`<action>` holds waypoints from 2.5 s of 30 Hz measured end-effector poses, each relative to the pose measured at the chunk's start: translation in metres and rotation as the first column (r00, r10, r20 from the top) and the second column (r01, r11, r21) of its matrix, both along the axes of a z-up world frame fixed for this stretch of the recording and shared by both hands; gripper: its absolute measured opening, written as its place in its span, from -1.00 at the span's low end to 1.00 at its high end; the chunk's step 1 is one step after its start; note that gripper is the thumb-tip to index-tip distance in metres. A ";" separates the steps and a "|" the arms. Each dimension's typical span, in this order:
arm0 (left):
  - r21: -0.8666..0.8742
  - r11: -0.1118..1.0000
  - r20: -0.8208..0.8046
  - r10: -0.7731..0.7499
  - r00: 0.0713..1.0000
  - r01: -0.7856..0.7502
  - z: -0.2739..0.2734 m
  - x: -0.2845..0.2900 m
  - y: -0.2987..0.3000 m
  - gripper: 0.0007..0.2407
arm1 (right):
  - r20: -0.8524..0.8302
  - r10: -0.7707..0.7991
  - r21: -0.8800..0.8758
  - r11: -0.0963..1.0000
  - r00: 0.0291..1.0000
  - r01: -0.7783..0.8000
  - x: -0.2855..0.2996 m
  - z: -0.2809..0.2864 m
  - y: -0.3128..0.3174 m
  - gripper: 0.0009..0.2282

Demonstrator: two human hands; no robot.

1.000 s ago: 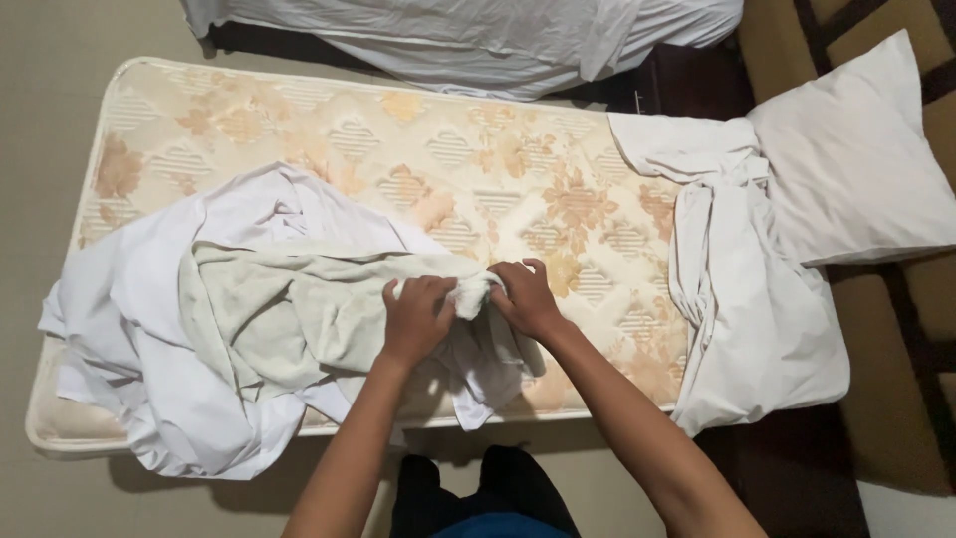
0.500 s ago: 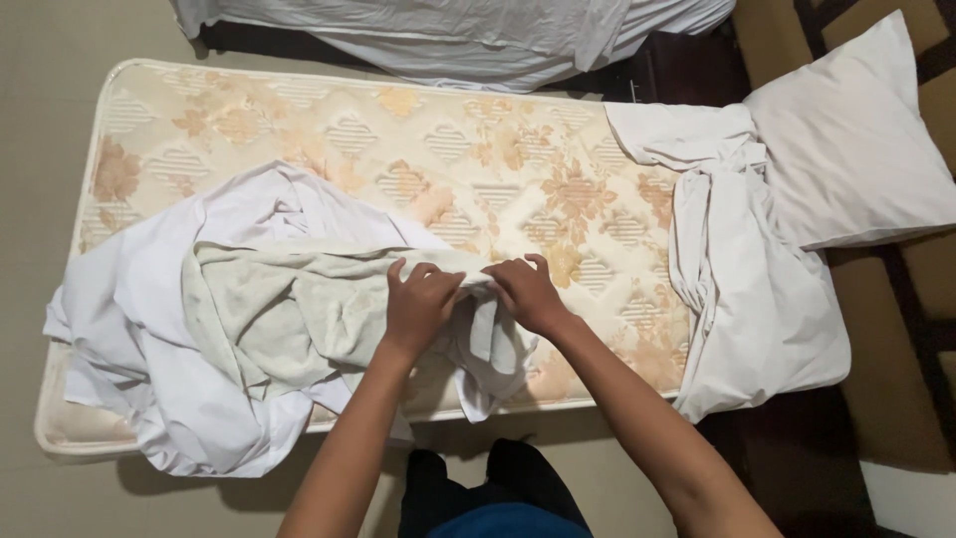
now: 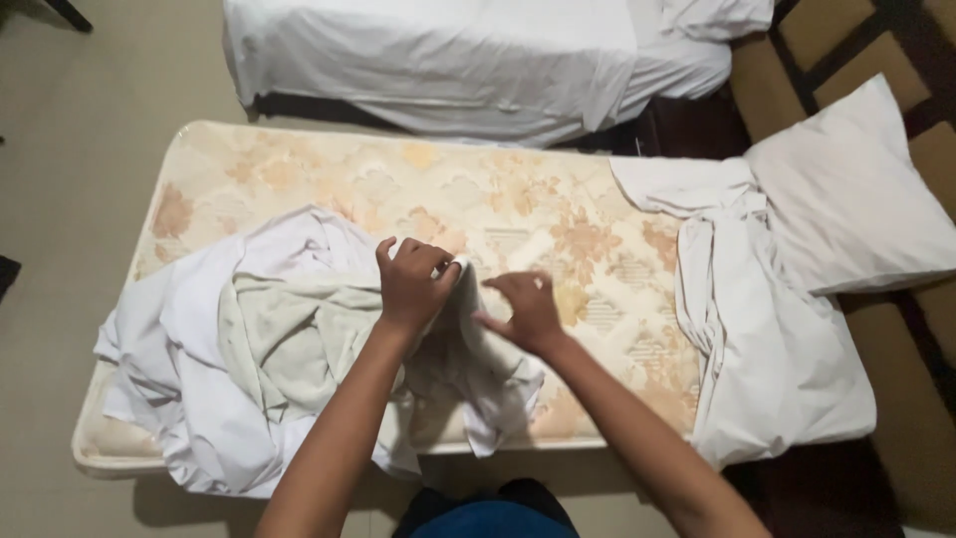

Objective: The person folds a white towel on a mattress and places it on a bedside table. They then fold a white sheet on the mattress and move it to an adjacent bed. Finally, the person spreads a white sheet over the mattress, smoothing it out.

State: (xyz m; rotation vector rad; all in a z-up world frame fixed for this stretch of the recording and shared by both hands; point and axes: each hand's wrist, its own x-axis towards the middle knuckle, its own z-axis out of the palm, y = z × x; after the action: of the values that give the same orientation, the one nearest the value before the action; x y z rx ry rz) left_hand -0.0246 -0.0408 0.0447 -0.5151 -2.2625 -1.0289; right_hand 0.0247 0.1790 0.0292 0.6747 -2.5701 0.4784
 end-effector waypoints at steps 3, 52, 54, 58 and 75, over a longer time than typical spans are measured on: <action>-0.023 0.998 0.022 -0.055 0.998 0.056 0.008 -0.016 0.006 -0.94 | 0.097 -0.018 -0.117 0.993 0.995 0.030 0.002 0.003 -0.018 -0.50; -0.208 0.953 -0.067 -0.237 0.969 0.219 0.070 -0.008 -0.012 -0.76 | -0.052 -0.032 -0.172 0.985 0.998 0.023 -0.063 0.033 -0.024 -0.93; -0.287 0.947 -0.026 -0.157 0.987 0.143 0.058 -0.020 -0.010 -0.87 | -0.067 0.022 -0.154 0.987 0.998 -0.032 -0.066 0.053 -0.029 -0.92; -0.237 0.963 -0.071 -0.152 0.986 0.132 0.081 -0.032 -0.008 -0.92 | -0.132 -0.033 -0.176 0.984 0.991 0.009 -0.071 0.072 -0.032 -0.93; -0.137 0.990 -0.266 0.002 0.964 -0.039 0.129 -0.047 -0.020 -0.96 | 0.120 -0.288 -0.176 0.936 0.950 0.305 -0.085 0.035 0.030 -0.89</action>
State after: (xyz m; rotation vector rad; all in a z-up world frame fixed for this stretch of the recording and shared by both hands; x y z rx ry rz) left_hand -0.0713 -0.0612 0.1741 -0.6469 -2.1042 -0.7430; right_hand -0.0602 0.2087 0.0638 0.1943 -2.6056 0.6572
